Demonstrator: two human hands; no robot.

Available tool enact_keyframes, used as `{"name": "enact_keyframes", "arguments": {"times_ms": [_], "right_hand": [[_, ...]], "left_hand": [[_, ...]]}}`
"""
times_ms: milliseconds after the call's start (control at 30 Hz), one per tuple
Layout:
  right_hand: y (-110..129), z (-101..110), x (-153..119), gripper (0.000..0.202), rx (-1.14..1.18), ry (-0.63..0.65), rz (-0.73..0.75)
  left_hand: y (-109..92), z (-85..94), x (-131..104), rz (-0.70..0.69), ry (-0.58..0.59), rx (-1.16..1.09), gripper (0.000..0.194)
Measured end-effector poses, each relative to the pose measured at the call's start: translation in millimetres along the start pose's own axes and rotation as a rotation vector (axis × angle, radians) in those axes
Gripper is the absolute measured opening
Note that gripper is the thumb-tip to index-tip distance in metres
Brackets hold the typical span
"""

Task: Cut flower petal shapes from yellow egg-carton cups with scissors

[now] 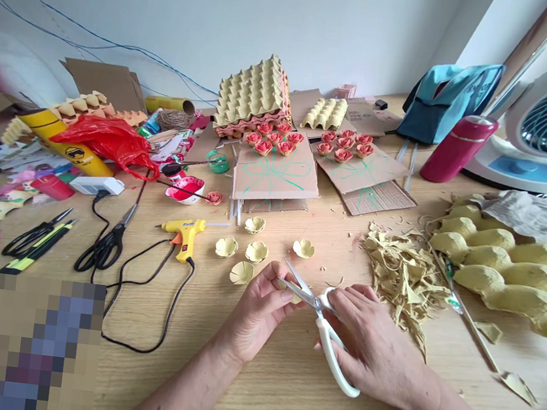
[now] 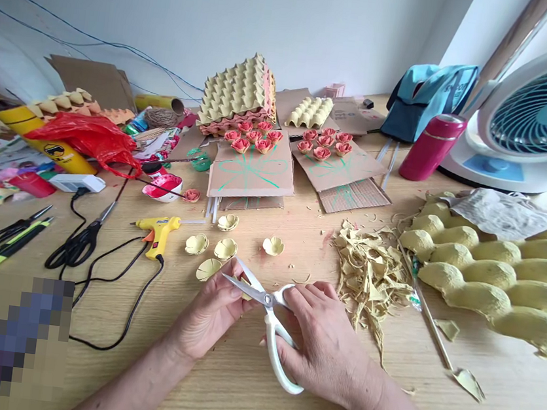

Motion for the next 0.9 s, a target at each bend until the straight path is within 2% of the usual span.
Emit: {"name": "enact_keyframes", "arguments": {"times_ms": [900], "right_hand": [[0.5, -0.7, -0.8, 0.017, 0.008, -0.035, 0.043]], "left_hand": [[3.1, -1.6, -0.2, -0.012, 0.084, -0.044, 0.020]]}}
Point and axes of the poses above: each hand's wrist, its own x-axis towards the middle knuckle, its own z-axis out of the back of the hand, y = z × x, the point moved 4 cm from there along x, towards the middle knuckle, and after that the axes turned 11 degrees about z, right-handed, at the moved point
